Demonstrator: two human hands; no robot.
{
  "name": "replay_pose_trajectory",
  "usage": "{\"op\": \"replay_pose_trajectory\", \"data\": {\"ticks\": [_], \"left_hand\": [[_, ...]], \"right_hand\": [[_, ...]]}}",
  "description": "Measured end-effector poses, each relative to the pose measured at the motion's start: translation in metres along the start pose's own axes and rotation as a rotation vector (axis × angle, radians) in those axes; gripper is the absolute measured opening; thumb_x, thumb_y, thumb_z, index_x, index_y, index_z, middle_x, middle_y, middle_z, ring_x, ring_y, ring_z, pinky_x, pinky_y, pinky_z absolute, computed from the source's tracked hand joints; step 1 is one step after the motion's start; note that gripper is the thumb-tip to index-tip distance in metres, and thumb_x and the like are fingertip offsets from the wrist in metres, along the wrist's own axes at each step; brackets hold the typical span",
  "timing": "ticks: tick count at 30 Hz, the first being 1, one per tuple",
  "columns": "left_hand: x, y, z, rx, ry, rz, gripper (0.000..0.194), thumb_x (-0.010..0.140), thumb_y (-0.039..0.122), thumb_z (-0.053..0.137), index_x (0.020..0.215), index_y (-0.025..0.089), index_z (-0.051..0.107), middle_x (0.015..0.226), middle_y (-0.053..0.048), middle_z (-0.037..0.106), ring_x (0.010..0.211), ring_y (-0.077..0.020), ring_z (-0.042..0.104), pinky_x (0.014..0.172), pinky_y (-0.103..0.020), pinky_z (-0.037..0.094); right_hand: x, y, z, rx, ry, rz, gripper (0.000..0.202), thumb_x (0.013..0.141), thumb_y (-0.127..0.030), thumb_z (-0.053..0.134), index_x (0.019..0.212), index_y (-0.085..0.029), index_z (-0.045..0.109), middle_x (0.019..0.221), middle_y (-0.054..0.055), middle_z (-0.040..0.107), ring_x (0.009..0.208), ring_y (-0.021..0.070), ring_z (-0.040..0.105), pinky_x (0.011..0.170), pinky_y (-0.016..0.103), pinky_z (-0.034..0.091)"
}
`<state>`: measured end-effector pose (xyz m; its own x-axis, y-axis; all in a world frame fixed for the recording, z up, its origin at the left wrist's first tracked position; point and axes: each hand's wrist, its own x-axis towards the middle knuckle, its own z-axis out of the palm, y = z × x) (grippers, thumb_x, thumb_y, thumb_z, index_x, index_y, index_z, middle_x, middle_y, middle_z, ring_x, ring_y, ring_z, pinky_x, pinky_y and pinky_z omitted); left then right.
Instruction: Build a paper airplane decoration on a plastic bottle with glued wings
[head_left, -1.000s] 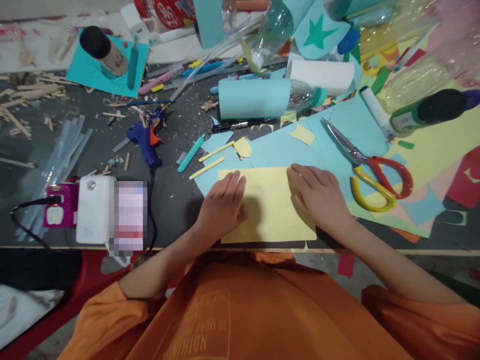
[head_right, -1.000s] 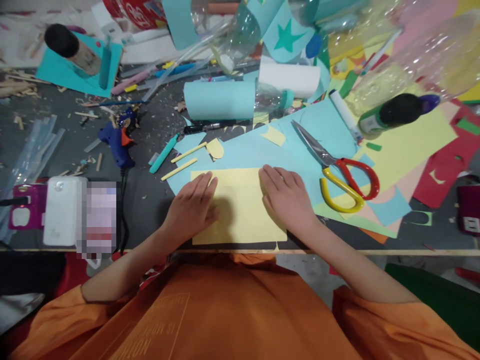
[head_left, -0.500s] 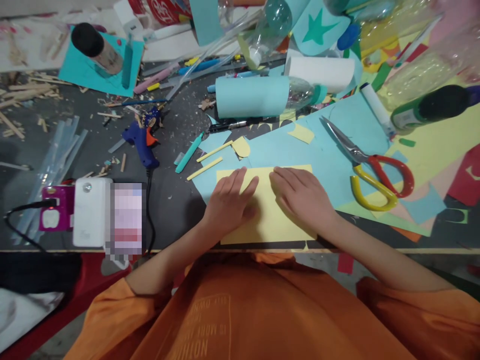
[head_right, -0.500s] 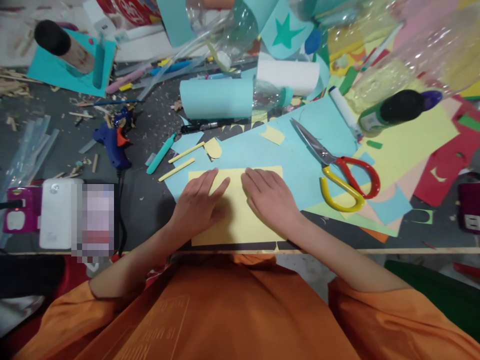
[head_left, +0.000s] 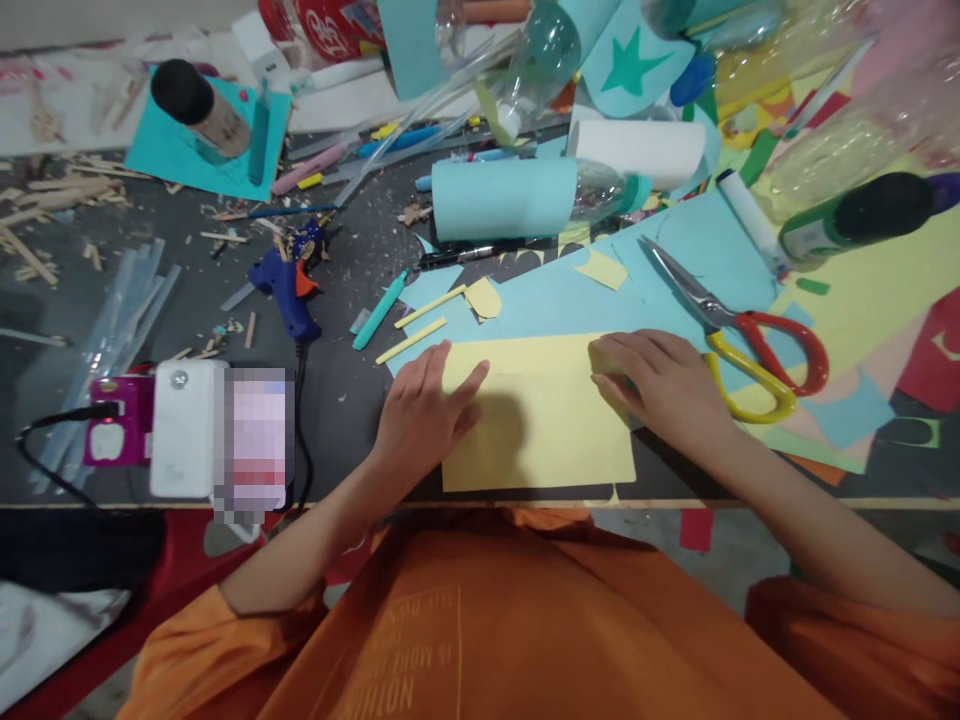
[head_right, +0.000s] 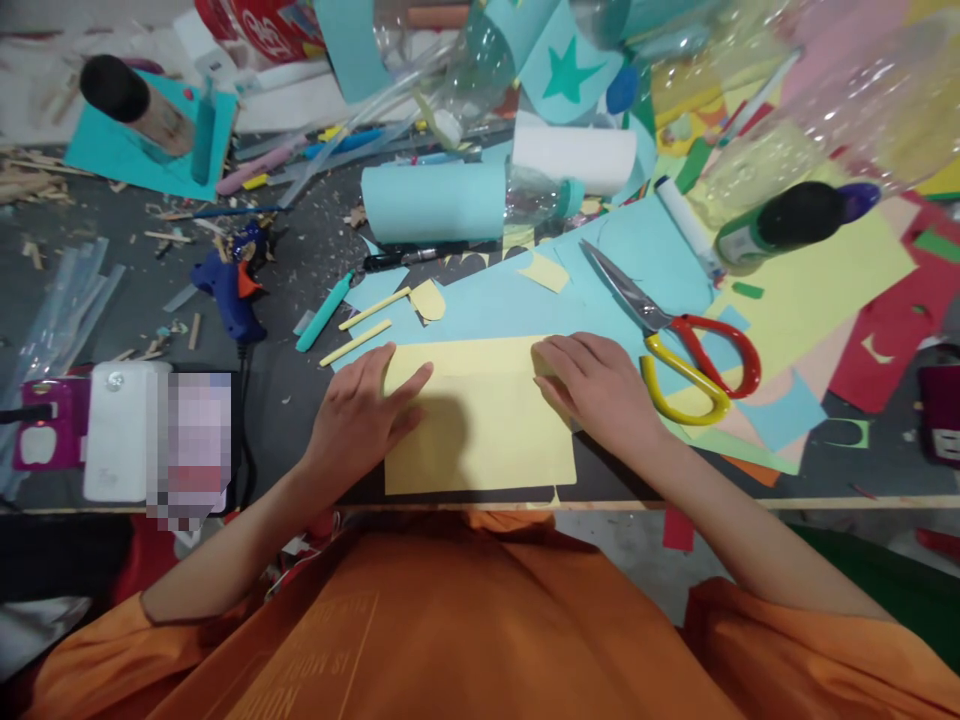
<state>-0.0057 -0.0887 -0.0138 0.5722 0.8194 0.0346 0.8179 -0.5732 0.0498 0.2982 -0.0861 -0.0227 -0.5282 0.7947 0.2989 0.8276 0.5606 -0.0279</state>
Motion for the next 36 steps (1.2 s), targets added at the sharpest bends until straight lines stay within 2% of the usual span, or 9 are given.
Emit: {"op": "replay_pose_trajectory", "data": {"ticks": [4,8,12,16,20,23,26,30,36], "left_hand": [[0.016,0.006,-0.010,-0.019,-0.010,0.063,0.033,0.091,0.023,0.060,0.124,0.016,0.063,0.133,-0.019,0.064,0.123,-0.0311,0.061,0.097,-0.044,0.051],[0.033,0.014,-0.016,0.026,-0.031,0.058,0.036,0.090,0.034,0.064,0.118,0.011,0.065,0.116,-0.017,0.070,0.102,-0.0303,0.066,0.086,-0.041,0.053],[0.052,0.019,-0.021,-0.008,-0.061,0.069,0.039,0.095,0.034,0.055,0.123,0.009,0.063,0.113,-0.017,0.072,0.099,-0.0294,0.068,0.081,-0.039,0.052],[0.069,0.014,-0.032,-0.229,-0.251,-0.081,0.033,0.094,0.018,0.044,0.118,0.016,0.066,0.100,-0.010,0.076,0.089,-0.0234,0.070,0.073,-0.032,0.049],[0.073,-0.003,-0.032,-0.795,-0.253,-0.352,0.034,0.095,0.035,0.040,0.088,0.016,0.068,0.082,-0.009,0.073,0.079,-0.0227,0.068,0.069,-0.032,0.050],[0.073,-0.014,-0.021,-1.374,0.019,-0.611,0.029,0.088,0.043,0.052,0.087,0.018,0.066,0.090,-0.008,0.074,0.087,-0.0229,0.070,0.076,-0.033,0.055],[0.076,-0.019,-0.006,-1.622,0.386,-0.815,0.020,0.083,0.040,0.058,0.086,0.021,0.062,0.093,-0.005,0.073,0.105,-0.0236,0.069,0.093,-0.035,0.055],[0.081,-0.020,0.005,-1.756,0.544,-0.963,0.007,0.082,0.023,0.050,0.078,0.022,0.056,0.086,-0.003,0.071,0.118,-0.0240,0.066,0.101,-0.039,0.054],[0.083,-0.014,0.000,-1.921,0.463,-0.928,0.013,0.087,0.028,0.051,0.083,0.021,0.061,0.106,-0.009,0.074,0.128,-0.0290,0.061,0.103,-0.043,0.055]], "right_hand": [[0.008,0.015,0.008,-0.021,0.022,-0.097,0.021,0.097,-0.020,0.053,0.114,-0.015,0.064,0.107,0.012,0.077,0.094,0.0238,0.070,0.083,0.038,0.056],[0.014,0.026,0.008,0.008,0.072,-0.214,0.016,0.096,-0.013,0.053,0.101,-0.020,0.066,0.102,0.008,0.080,0.089,0.0207,0.073,0.076,0.035,0.057],[0.034,0.033,-0.007,-0.071,0.273,-0.297,0.012,0.095,-0.011,0.054,0.098,-0.021,0.058,0.093,0.006,0.081,0.079,0.0179,0.075,0.069,0.030,0.057],[0.059,0.037,-0.033,-0.091,0.403,-0.232,0.017,0.096,-0.015,0.054,0.110,-0.025,0.054,0.103,0.007,0.078,0.091,0.0217,0.076,0.076,0.034,0.058],[0.060,0.034,-0.066,0.087,0.315,0.010,0.056,0.095,-0.026,0.058,0.147,-0.021,0.037,0.141,0.022,0.056,0.140,0.0337,0.050,0.109,0.053,0.048],[0.039,0.035,-0.081,-0.011,0.119,0.385,0.049,0.096,-0.038,0.052,0.139,-0.014,0.049,0.131,0.024,0.062,0.127,0.0377,0.060,0.103,0.056,0.050],[0.004,0.047,-0.078,-0.011,-0.254,0.737,0.048,0.092,-0.041,0.050,0.132,-0.016,0.054,0.104,0.018,0.073,0.098,0.0368,0.071,0.080,0.050,0.058],[-0.043,0.065,-0.059,-0.083,-0.604,0.764,0.063,0.085,-0.040,0.050,0.141,-0.012,0.048,0.112,0.025,0.069,0.092,0.0390,0.069,0.076,0.048,0.056],[-0.049,0.061,-0.047,-0.166,-0.501,0.671,0.072,0.079,-0.031,0.048,0.147,-0.009,0.042,0.116,0.026,0.063,0.099,0.0408,0.065,0.084,0.051,0.054]]}}
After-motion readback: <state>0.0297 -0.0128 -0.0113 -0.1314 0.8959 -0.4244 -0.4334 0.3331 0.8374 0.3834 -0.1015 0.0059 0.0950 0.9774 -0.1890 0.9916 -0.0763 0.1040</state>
